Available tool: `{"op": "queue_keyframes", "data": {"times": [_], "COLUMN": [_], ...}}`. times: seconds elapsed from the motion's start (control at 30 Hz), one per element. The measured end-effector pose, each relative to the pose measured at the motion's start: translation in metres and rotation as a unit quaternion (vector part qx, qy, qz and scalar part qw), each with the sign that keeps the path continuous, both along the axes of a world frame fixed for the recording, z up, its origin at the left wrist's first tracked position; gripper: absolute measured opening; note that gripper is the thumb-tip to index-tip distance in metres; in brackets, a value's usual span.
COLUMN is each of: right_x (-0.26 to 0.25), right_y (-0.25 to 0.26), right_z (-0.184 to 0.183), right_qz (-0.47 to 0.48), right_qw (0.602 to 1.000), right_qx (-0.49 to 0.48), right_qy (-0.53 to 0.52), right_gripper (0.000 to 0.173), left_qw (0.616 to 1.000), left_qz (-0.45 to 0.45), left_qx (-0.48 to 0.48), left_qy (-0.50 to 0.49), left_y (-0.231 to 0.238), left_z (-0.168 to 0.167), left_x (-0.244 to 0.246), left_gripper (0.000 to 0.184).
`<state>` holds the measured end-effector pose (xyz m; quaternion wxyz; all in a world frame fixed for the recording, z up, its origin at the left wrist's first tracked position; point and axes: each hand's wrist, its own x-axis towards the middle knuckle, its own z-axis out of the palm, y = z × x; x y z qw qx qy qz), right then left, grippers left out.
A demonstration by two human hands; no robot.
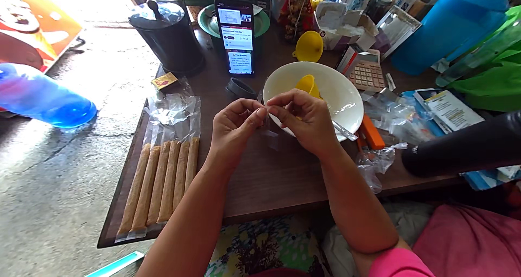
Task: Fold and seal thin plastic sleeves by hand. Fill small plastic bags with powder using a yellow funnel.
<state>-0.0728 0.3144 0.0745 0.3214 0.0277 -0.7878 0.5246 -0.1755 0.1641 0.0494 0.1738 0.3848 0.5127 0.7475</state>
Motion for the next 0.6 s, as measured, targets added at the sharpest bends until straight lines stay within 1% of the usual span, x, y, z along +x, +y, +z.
{"op": "queue_keyframes", "data": {"times": [0.13,0.33,0.53,0.6], "right_x": [0.0006,-0.0004,0.0002,0.0001], "right_y": [-0.0010,-0.0009,-0.0011,-0.0004], "right_z": [0.0014,0.0016,0.0010,0.0003], "right_qz": [-0.008,-0.019,0.024,0.014], "right_qw": [1.000,1.000,1.000,1.000], "right_qx": [-0.010,0.005,0.003,0.000], "right_qy": [-0.005,0.004,0.013,0.013], "right_gripper": [0.018,0.022,0.014,0.014], "left_qw": [1.000,1.000,1.000,1.000], "left_qz": [-0.004,-0.006,-0.008,-0.018], "left_qx": [0.008,0.007,0.006,0.006], "left_qy": [0.000,-0.008,0.003,0.008], "left_y": [-0.0004,0.0000,-0.0002,-0.0005], "left_z": [-0.0001,0.0000,-0.0008,-0.0004], "left_x": [-0.0009,-0.0002,-0.0010,-0.0011], "left_gripper": [0.008,0.007,0.007,0.007]}}
